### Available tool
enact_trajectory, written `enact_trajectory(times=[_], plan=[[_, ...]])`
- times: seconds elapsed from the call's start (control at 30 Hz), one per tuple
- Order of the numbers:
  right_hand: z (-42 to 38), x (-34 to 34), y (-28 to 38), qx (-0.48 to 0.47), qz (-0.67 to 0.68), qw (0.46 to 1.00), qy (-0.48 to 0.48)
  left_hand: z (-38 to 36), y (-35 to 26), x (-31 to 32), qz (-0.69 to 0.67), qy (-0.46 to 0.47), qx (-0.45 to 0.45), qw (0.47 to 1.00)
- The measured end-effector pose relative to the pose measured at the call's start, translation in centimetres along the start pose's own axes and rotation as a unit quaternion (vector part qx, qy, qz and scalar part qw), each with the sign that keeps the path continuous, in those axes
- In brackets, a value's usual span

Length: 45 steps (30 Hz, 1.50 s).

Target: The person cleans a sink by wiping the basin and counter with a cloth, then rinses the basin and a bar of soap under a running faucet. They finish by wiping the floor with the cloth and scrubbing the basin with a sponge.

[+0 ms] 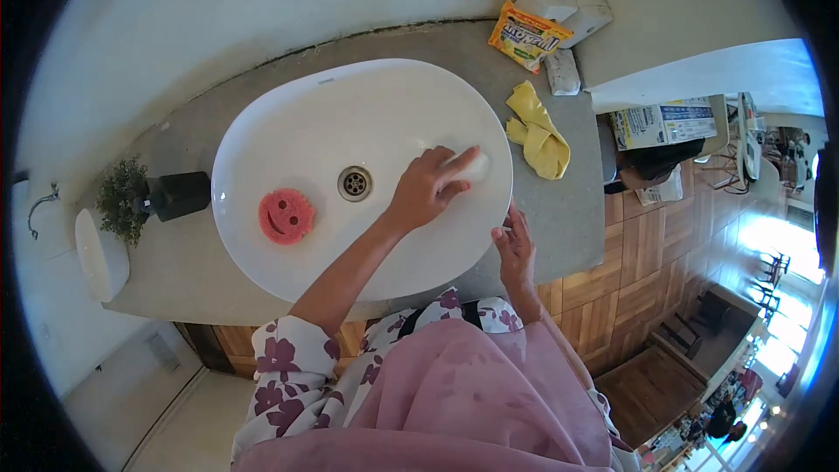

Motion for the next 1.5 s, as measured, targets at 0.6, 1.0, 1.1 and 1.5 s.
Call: enact_trajectory(times=[0.6, 1.0, 1.1, 1.5], plan=[[0.2, -0.2, 0.4, -0.012, -0.009, 1.0, 0.01, -2.7, 0.9, -2.4, 0.271, 0.031, -0.087, 0.958], [0.2, -0.1, 0.0, -0.012, -0.004, 1.0, 0.009, -0.9, 2.3, -4.3, 0.293, -0.091, -0.076, 0.949], [0.1, -0.1, 0.5, 0.005, -0.002, 1.0, 0.011, -6.1, 0.6, -1.5, 0.244, 0.031, -0.064, 0.967], [0.3, -0.4, 0.3, -0.002, -0.007, 1.0, 0.015, -6.6, 3.1, -5.4, 0.352, 0.015, -0.08, 0.933]])
Point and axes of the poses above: each hand's wrist, its own z-axis towards the middle knuckle, its own x-axis out of the palm, y = z × x, the point moved 2 cm from there along z, towards the middle knuckle, and after that the axes turned 14 degrees about -z, right-handed, at the moved point
